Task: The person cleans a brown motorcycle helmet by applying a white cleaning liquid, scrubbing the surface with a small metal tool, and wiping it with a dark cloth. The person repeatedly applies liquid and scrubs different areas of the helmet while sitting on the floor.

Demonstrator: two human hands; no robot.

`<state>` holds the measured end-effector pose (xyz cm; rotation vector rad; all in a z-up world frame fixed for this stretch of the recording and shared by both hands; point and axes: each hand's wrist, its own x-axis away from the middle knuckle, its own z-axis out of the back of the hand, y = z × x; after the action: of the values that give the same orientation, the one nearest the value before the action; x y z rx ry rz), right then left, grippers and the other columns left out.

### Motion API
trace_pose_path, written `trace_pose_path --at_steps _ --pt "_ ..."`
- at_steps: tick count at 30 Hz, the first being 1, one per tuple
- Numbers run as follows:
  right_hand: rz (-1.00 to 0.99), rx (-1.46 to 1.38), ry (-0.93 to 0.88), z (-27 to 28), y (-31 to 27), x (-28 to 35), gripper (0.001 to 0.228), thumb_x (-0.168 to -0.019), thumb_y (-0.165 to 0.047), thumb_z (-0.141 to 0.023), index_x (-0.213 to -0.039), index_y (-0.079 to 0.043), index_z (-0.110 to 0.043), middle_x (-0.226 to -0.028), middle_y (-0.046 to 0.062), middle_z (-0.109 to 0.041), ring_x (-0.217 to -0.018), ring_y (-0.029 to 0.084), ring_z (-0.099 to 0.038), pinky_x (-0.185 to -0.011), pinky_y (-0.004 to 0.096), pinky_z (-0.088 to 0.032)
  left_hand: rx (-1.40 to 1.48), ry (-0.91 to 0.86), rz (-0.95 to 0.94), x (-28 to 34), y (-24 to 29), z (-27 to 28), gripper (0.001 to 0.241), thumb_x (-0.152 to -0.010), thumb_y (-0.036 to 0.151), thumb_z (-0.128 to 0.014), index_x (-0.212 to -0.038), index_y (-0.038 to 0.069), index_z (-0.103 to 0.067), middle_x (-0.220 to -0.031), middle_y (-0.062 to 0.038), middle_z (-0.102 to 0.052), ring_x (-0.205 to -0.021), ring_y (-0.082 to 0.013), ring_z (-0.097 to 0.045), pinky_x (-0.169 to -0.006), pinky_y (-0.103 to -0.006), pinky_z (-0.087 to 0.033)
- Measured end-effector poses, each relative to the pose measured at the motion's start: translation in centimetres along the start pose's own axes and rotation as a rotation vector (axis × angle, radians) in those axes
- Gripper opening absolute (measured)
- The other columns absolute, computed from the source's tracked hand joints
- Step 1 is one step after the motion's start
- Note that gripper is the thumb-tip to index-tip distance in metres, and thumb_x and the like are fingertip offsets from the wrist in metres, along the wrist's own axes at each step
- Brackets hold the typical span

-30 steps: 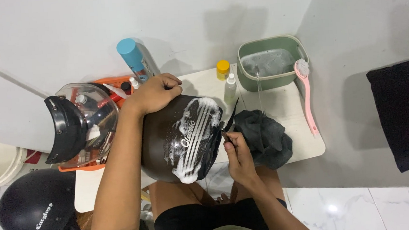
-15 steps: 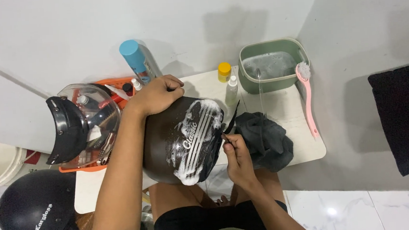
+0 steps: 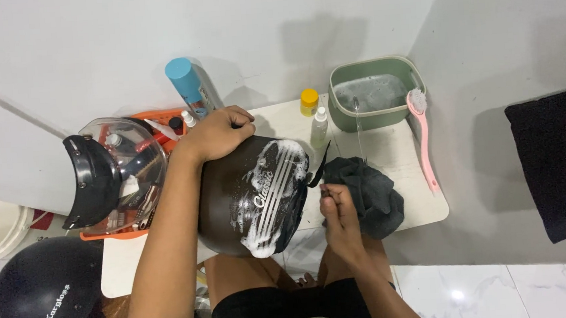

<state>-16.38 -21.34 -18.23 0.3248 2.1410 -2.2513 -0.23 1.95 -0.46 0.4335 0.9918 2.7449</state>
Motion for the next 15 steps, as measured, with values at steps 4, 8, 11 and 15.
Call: trace_pose_path --at_steps 4,8,11,15 --pt "-0.022 0.27 0.116 2.5 -2.7 -0.5 0.038 -0.107 -0.024 -0.047 -0.13 0.004 -0.056 -0.104 0.028 -0.065 -0.1 0.041 -0.067 -0.084 0.051 -0.053 -0.002 0.005 -0.005 0.4 0.1 -0.1 0.033 -0.093 0.037 -0.059 -0.082 0.015 -0.081 -0.127 -0.007 -0.07 -0.12 -0.0328 -0.063 -0.106 -0.0475 -0.048" --pt "0.033 0.585 0.273 6.6 -2.9 -3.1 0.026 -0.107 -0.015 -0.058 -0.128 0.002 -0.061 -0.103 0.023 -0.07 -0.097 0.038 -0.071 -0.081 0.046 -0.056 0.021 0.007 -0.018 0.6 0.2 0.0 0.033 -0.093 0.038 -0.059 -0.082 0.016 -0.081 -0.127 -0.008 -0.07 -0.121 -0.0341 -0.063 -0.106 -0.0482 -0.048" --pt "-0.077 0.669 0.284 9.9 -0.4 -5.2 0.032 -0.108 -0.012 -0.053 -0.134 0.007 -0.057 -0.112 0.033 -0.068 -0.107 0.046 -0.068 -0.089 0.055 -0.055 0.023 0.005 -0.021 0.6 0.6 -0.1 0.033 -0.094 0.037 -0.059 -0.081 0.016 -0.08 -0.128 -0.007 -0.07 -0.121 -0.0327 -0.063 -0.106 -0.0471 -0.048" --pt "-0.175 0.933 0.247 12.4 4.7 -6.8 0.041 -0.103 -0.015 -0.056 -0.139 0.006 -0.058 -0.118 0.03 -0.065 -0.114 0.049 -0.064 -0.094 0.061 -0.052 0.024 0.021 -0.029 0.8 0.8 -0.5 0.035 -0.094 0.038 -0.06 -0.077 0.015 -0.08 -0.128 -0.007 -0.071 -0.118 -0.0336 -0.065 -0.104 -0.0476 -0.05"
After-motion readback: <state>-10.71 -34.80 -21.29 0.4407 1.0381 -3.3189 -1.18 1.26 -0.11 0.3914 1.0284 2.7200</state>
